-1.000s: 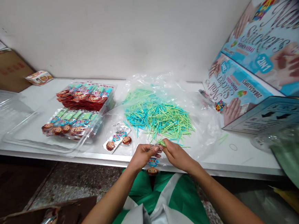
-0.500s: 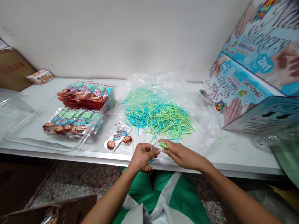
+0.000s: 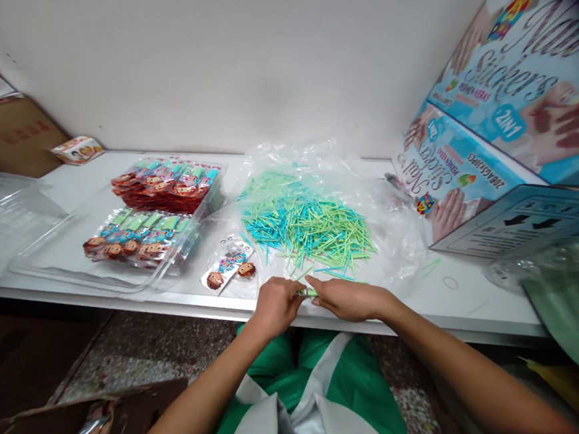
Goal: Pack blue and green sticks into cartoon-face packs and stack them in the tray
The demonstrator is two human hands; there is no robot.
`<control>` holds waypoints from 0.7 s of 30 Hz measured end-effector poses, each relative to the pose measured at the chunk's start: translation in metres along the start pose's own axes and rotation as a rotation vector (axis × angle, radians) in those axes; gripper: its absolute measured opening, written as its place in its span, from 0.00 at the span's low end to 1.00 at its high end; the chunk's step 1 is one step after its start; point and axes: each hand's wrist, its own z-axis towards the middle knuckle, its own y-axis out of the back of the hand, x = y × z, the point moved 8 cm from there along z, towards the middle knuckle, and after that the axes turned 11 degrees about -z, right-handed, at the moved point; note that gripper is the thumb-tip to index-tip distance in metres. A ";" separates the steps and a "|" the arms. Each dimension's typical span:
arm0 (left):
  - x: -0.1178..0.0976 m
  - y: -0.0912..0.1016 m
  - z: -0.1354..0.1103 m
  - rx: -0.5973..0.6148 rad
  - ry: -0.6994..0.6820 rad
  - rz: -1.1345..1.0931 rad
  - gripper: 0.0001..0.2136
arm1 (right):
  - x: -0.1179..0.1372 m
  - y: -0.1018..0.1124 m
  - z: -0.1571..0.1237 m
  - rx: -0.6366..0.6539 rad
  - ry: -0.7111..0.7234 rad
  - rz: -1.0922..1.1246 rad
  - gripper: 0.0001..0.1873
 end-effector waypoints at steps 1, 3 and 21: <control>-0.001 -0.003 0.000 0.026 -0.011 0.023 0.07 | -0.002 -0.003 0.001 0.003 -0.008 -0.022 0.24; -0.003 -0.012 -0.002 0.088 -0.024 0.066 0.08 | -0.004 -0.006 0.005 0.001 -0.009 -0.042 0.29; 0.030 -0.048 -0.011 0.171 0.364 -0.824 0.18 | -0.017 0.019 0.015 -0.316 -0.165 0.296 0.14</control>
